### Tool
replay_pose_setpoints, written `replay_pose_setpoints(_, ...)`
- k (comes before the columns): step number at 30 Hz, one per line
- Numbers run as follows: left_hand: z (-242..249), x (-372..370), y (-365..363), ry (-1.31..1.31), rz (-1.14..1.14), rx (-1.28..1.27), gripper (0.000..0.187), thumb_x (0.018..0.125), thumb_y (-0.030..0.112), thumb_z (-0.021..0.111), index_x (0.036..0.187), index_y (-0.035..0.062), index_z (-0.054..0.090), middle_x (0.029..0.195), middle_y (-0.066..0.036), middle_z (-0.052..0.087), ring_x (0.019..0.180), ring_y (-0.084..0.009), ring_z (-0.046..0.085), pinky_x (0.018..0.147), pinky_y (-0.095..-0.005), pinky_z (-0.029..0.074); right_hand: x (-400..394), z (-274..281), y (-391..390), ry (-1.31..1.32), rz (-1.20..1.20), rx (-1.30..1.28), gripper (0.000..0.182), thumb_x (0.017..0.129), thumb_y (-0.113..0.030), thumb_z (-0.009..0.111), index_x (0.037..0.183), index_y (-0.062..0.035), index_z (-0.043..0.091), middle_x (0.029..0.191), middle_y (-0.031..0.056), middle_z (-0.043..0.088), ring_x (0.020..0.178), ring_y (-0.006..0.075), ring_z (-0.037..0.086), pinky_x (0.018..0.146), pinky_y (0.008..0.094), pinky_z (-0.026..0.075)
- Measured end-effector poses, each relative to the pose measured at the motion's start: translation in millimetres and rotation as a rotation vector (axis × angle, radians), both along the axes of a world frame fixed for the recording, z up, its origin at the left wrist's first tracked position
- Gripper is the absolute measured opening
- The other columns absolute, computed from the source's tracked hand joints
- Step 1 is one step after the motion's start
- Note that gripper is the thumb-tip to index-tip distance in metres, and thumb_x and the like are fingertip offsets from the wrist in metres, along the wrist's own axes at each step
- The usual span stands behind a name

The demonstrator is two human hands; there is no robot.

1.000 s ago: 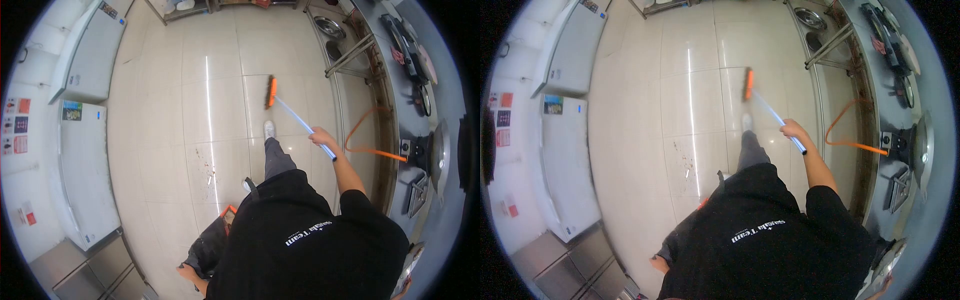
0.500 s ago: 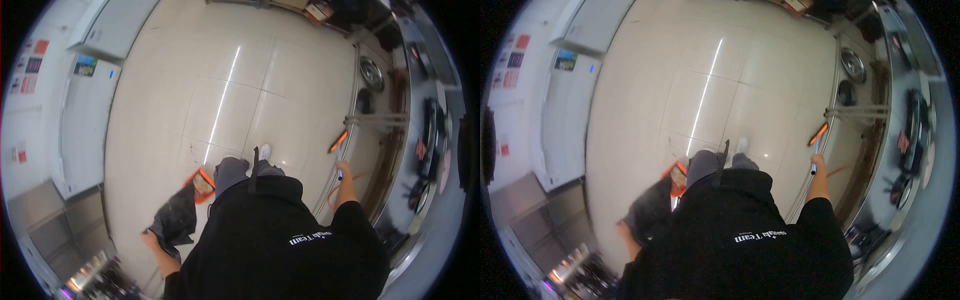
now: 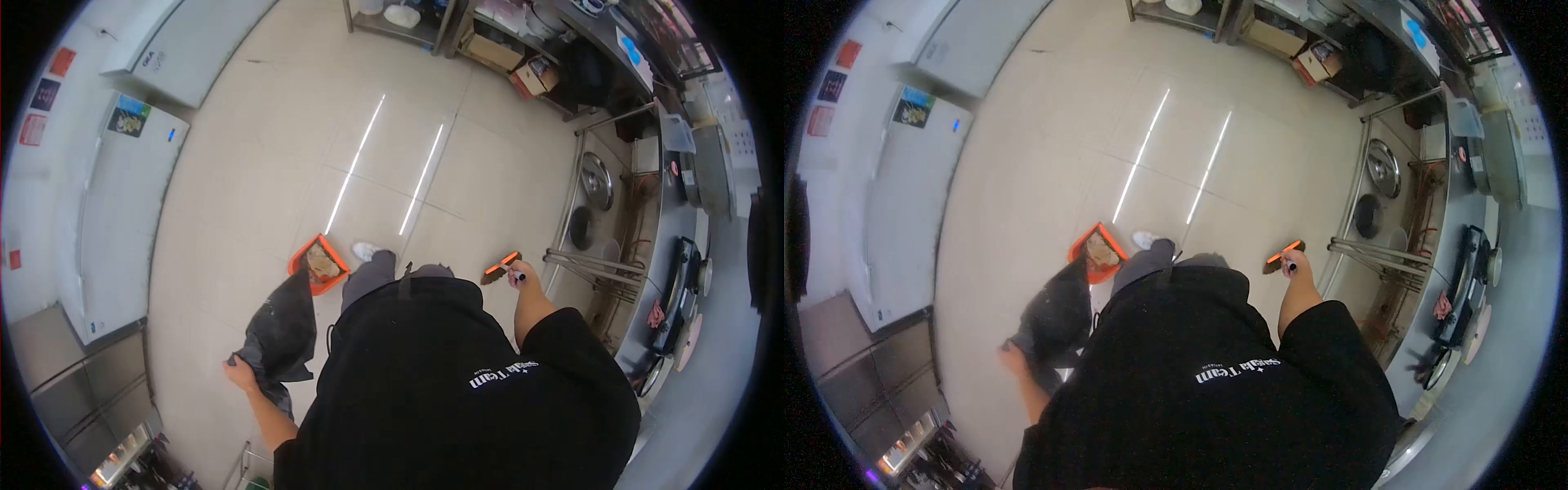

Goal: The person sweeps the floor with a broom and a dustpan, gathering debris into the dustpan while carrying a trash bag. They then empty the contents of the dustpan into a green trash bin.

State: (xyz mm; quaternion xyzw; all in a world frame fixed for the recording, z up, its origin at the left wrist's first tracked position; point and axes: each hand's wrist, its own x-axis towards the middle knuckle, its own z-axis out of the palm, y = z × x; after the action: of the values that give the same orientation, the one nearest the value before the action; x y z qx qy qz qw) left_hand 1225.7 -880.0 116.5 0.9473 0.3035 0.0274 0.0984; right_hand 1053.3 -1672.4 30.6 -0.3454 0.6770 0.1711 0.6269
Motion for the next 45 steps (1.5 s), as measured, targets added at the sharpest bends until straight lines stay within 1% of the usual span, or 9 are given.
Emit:
replay_pose_setpoints(13, 3.5, 119.4, -74.6, -0.02, -0.008, 0.014, 0.046, 0.085, 0.018, 0.057, 0.118, -0.012, 0.043, 0.112, -0.031, 0.052, 0.108, -0.0427, 0.049, 0.093, -0.0415, 0.038, 325.2, -14.9, -102.5, -0.125, 0.213, -0.078, 0.017, 0.078, -0.011, 0.046, 0.061, -0.0082, 0.044, 0.046, -0.0005, 0.046, 0.034, 0.0102, 0.042, 0.032, 0.0242, 0.036)
replay_pose_setpoints(18, 29.5, 164.7, -161.1, 0.082, 0.158, 0.075, 0.051, 0.085, 0.02, 0.058, 0.121, -0.0113, 0.042, 0.118, -0.03, 0.049, 0.11, -0.0426, 0.048, 0.097, -0.042, 0.037, 501.4, -41.7, -130.5, -0.03, 0.927, -0.547, 0.017, 0.068, -0.009, 0.048, 0.066, 0.0061, 0.056, 0.058, 0.0171, 0.058, 0.05, 0.0303, 0.058, 0.044, 0.0411, 0.043)
replay_pose_setpoints(21, 42.5, 211.5, -208.2, 0.164, 0.252, 0.139, 0.053, 0.085, 0.022, 0.058, 0.123, -0.0103, 0.04, 0.12, -0.03, 0.048, 0.11, -0.042, 0.048, 0.097, -0.0421, 0.037, 602.3, -47.8, -141.6, -0.027, 1.239, -0.562, 0.021, 0.069, -0.01, 0.049, 0.077, 0.0085, 0.055, 0.062, 0.0219, 0.059, 0.053, 0.0297, 0.06, 0.048, 0.0416, 0.046)
replay_pose_setpoints(26, 62.5, 281.3, -263.9, 0.302, 0.352, 0.152, 0.056, 0.086, 0.026, 0.058, 0.125, -0.0092, 0.039, 0.122, -0.029, 0.047, 0.112, -0.0417, 0.047, 0.096, -0.0424, 0.038, 624.4, -125.7, -173.5, -0.232, 1.016, -0.609, 0.033, 0.074, -0.012, 0.052, 0.102, 0.0058, 0.049, 0.063, 0.014, 0.057, 0.045, 0.0224, 0.054, 0.039, 0.0355, 0.044)
replay_pose_setpoints(28, 55.4, 291.5, -257.5, 0.268, 0.31, 0.156, 0.057, 0.086, 0.028, 0.058, 0.125, -0.0095, 0.039, 0.122, -0.029, 0.047, 0.112, -0.0418, 0.046, 0.096, -0.0425, 0.038, 614.5, -79.7, -146.8, -0.198, 0.637, -0.234, 0.033, 0.08, -0.015, 0.051, 0.109, 0.0003, 0.047, 0.061, 0.0119, 0.054, 0.042, 0.0199, 0.051, 0.036, 0.0349, 0.042)
replay_pose_setpoints(30, 72.2, 317.7, -277.7, 0.225, 0.339, 0.203, 0.056, 0.084, 0.027, 0.061, 0.121, -0.0102, 0.044, 0.116, -0.028, 0.051, 0.107, -0.0408, 0.05, 0.093, -0.0431, 0.04, 613.1, -49.2, -130.1, -0.059, 0.62, -0.395, 0.028, 0.085, -0.018, 0.049, 0.108, -0.0036, 0.049, 0.07, 0.0167, 0.06, 0.052, 0.0267, 0.059, 0.046, 0.04, 0.048)
replay_pose_setpoints(33, 74.8, 340.7, -276.4, 0.21, 0.301, 0.243, 0.056, 0.082, 0.028, 0.063, 0.119, -0.0105, 0.046, 0.114, -0.028, 0.052, 0.106, -0.0406, 0.051, 0.092, -0.0439, 0.041, 605.9, -94.0, -158.4, -0.147, 1.014, -0.815, 0.034, 0.086, -0.019, 0.046, 0.118, -0.0066, 0.047, 0.091, 0.0233, 0.062, 0.077, 0.0392, 0.062, 0.067, 0.0469, 0.051)
replay_pose_setpoints(43, 102.6, 424.8, -254.4, 0.352, 0.032, 0.277, 0.056, 0.088, 0.03, 0.055, 0.122, -0.0125, 0.041, 0.12, -0.029, 0.047, 0.113, -0.0397, 0.046, 0.097, -0.0439, 0.037, 810.1, -107.9, -272.6, 0.252, 0.945, -0.716, 0.032, 0.087, -0.02, 0.042, 0.117, -0.0201, 0.051, 0.106, 0.0104, 0.062, 0.099, 0.0331, 0.059, 0.081, 0.0466, 0.049)
replay_pose_setpoints(45, 133.9, 466.4, -314.6, 0.381, 0.147, 0.03, 0.057, 0.089, 0.03, 0.054, 0.124, -0.0128, 0.039, 0.124, -0.029, 0.044, 0.116, -0.04, 0.043, 0.099, -0.0432, 0.035, 806.9, -117.7, -258.9, 0.257, 0.847, -0.703, 0.031, 0.087, -0.021, 0.041, 0.116, -0.0204, 0.052, 0.106, 0.011, 0.061, 0.099, 0.0331, 0.059, 0.081, 0.0463, 0.049)
